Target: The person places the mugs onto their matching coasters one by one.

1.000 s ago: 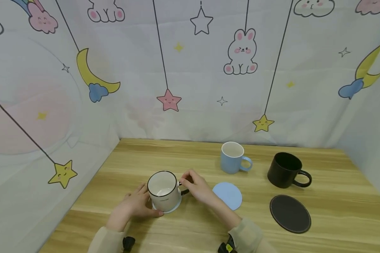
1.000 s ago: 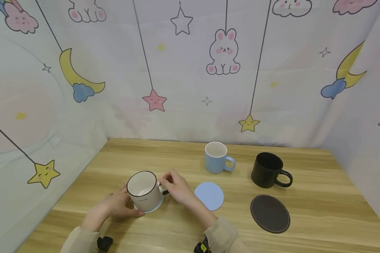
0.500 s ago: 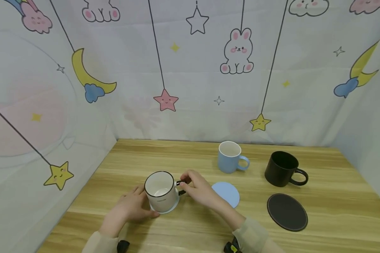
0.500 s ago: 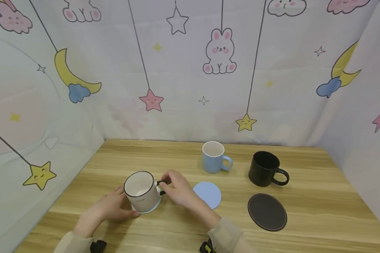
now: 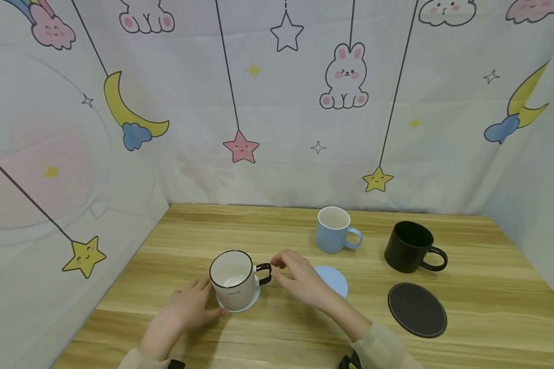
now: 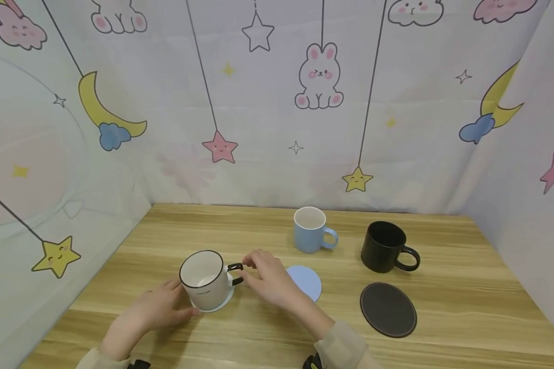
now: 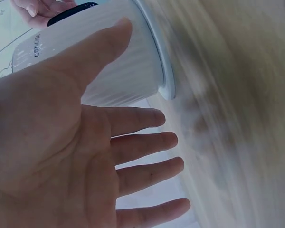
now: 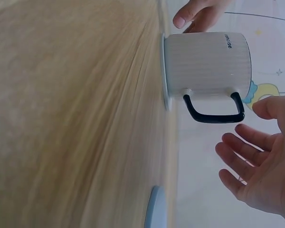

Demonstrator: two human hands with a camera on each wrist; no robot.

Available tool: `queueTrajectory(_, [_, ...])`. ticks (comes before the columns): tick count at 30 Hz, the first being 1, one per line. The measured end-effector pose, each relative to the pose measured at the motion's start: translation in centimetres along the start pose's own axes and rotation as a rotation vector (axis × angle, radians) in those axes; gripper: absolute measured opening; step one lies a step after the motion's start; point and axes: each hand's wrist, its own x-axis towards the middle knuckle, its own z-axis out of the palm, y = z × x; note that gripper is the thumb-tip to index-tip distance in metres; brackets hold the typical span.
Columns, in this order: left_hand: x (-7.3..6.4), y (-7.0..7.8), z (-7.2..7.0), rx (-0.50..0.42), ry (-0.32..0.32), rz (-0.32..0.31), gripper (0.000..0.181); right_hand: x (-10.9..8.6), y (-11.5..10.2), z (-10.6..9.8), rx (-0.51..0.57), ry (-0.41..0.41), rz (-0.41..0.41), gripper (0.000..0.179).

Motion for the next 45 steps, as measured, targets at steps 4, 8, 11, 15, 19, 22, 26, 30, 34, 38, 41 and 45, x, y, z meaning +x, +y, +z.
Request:
queueTrajectory(4, [-0.5,0.4,-0.1,0.009,-0.008,-0.003,0.091,-0.5,0.0,-0.3,-0.021,-0.005,0.001,0.024])
queueTrajectory(8, [-0.9,0.9,-0.1,0.006,-0.019,-0.015,0.089,-0.8,-0.1,-0.6,-0.031,0.0,-0.004,0.024])
queueTrajectory(11, [-1.1,1.2,-0.2,0.0,-0.027,-0.03,0.088,-0.9,-0.2,-0.7,-0.044,0.011,-0.015,0.023])
queueTrajectory(15, [-1.6,1.4,0.0,0.01,-0.015,-0.034,0.084,-1.1,-0.2,-0.7,-0.067,0.027,-0.04,0.023])
queueTrajectory(19, [-2.2,1.5,0.2,0.026,0.004,-0.028,0.08,-1.6,-0.2,-0.8,-0.083,0.045,-0.065,0.022])
queueTrajectory(22, [-2.5,1.6,0.1,0.039,0.007,-0.028,0.077,-2.0,0.0,-1.0,-0.087,0.061,-0.066,0.022])
queueTrajectory(26, [-3.0,1.9,0.0,0.076,0.016,-0.013,0.072,-2.5,0.2,-1.4,-0.093,0.078,-0.069,0.021])
queueTrajectory(30, [-3.4,2.3,0.0,0.093,0.037,-0.002,0.067,-3.1,0.4,-1.8,-0.032,0.07,-0.056,0.018])
queueTrajectory(34, [-3.5,2.8,0.0,0.091,0.05,0.01,0.064,-3.6,0.4,-2.1,0.071,0.046,-0.033,0.018])
queueTrajectory(38, [-3.7,3.1,0.1,0.084,0.061,0.028,0.062,-4.0,0.4,-2.5,0.092,0.047,-0.039,0.02])
queueTrajectory(41, [-3.8,3.3,0.0,0.073,0.064,0.036,0.061,-4.4,0.4,-2.8,0.09,0.057,-0.037,0.022])
queueTrajectory(45, [-3.7,3.7,-0.1,0.061,0.055,0.044,0.064,-4.8,0.4,-3.2,0.078,0.067,-0.023,0.024])
